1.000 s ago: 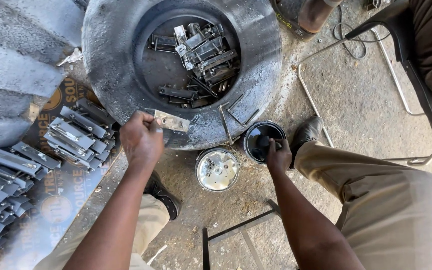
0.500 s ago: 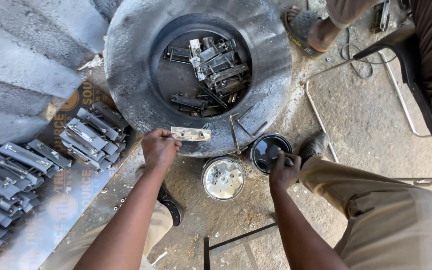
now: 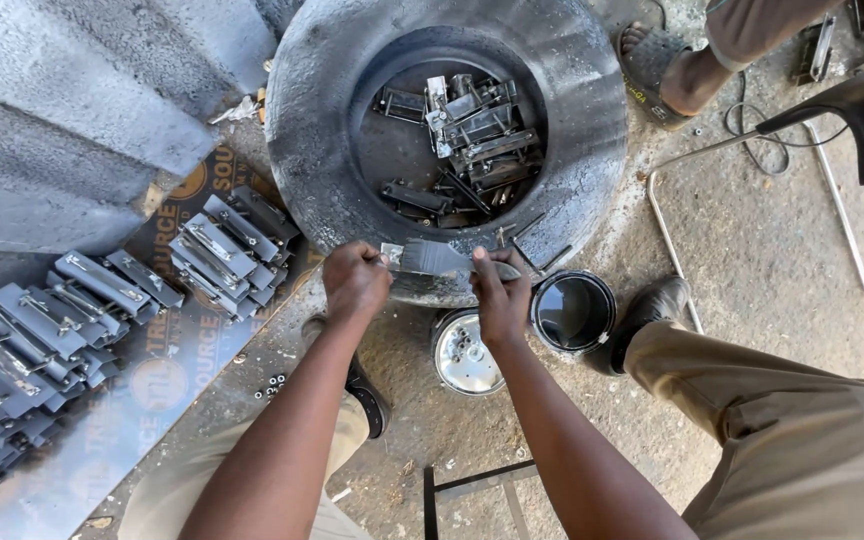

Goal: Assembling small metal brackets by applying a liquid with a brush and fitting them into a larger component.

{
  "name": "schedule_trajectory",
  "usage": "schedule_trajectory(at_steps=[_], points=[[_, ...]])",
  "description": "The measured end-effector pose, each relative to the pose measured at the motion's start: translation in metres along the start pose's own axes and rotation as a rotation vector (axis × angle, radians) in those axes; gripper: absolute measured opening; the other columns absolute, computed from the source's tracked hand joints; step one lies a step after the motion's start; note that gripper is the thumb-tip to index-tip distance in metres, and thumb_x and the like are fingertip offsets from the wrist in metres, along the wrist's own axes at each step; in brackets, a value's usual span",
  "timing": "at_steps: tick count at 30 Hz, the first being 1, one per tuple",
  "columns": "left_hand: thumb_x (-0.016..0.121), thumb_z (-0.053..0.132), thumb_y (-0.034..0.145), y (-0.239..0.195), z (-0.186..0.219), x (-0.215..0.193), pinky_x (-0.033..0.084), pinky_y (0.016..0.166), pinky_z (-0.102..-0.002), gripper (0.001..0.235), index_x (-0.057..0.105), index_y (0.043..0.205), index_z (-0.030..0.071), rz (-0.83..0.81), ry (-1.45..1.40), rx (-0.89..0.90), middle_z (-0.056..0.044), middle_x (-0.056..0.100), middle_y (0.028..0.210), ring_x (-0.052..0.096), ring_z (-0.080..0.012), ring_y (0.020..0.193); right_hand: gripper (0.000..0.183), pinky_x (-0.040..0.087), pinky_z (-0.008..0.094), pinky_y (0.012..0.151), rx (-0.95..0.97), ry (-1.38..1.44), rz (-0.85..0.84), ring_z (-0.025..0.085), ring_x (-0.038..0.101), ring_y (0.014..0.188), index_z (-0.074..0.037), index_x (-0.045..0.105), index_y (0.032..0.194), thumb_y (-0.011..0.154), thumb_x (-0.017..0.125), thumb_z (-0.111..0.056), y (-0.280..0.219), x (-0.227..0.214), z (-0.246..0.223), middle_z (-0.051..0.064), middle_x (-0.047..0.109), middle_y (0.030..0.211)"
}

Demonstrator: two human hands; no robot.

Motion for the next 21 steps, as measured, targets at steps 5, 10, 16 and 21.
schedule_trajectory(at_steps=[5,10,16,21], points=[[0.070,0.015,0.092,-0.019,0.016,-0.023,0.061,0.081,-0.043,0.009,0.078,0.088,0.012,-0.009,-0.129,-0.006,-0.007,0.075,0.066,0.077,-0.0301,0.084,0.026,0.040,0.033,0.064,-0.121,-0.204,0.118,0.010,0.050,0.065,-0.011,0.057,0.090,0.106,0.069,-0.029,-0.004,-0.027,-0.013,0.000,0.053,0.067],[0.074,0.022,0.087,-0.007,0.005,-0.010,0.059,0.085,-0.039,0.006,0.078,0.084,0.020,-0.019,-0.085,-0.058,-0.003,0.076,0.066,0.078,-0.0260,0.090,0.025,0.040,0.028,0.060,-0.103,-0.167,0.033,0.008,0.051,0.061,-0.011,0.062,0.086,0.100,0.075,-0.027,-0.008,-0.003,-0.008,0.004,0.059,0.063],[0.072,0.021,0.088,0.004,-0.006,0.006,0.060,0.085,-0.044,0.007,0.078,0.084,0.018,0.001,-0.091,-0.002,-0.006,0.077,0.070,0.076,-0.0316,0.093,0.027,0.040,0.034,0.062,-0.122,-0.313,0.140,0.013,0.050,0.064,-0.006,0.063,0.090,0.101,0.074,-0.028,-0.002,-0.022,-0.014,0.007,0.060,0.067],[0.072,0.017,0.089,0.006,-0.006,0.005,0.059,0.081,-0.041,0.007,0.077,0.084,0.016,-0.009,-0.151,-0.035,-0.009,0.075,0.067,0.077,-0.0333,0.085,0.021,0.049,0.041,0.066,-0.360,-0.612,0.217,0.031,0.066,0.071,-0.012,0.067,0.090,0.099,0.078,-0.027,-0.023,-0.025,-0.030,0.016,0.066,0.077]])
Point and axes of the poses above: each hand's wrist, its own y-axis towards the middle knuckle, its own x-axis out of the palm, z = x × y, the point moved 6 cm from there along y, towards the middle knuckle
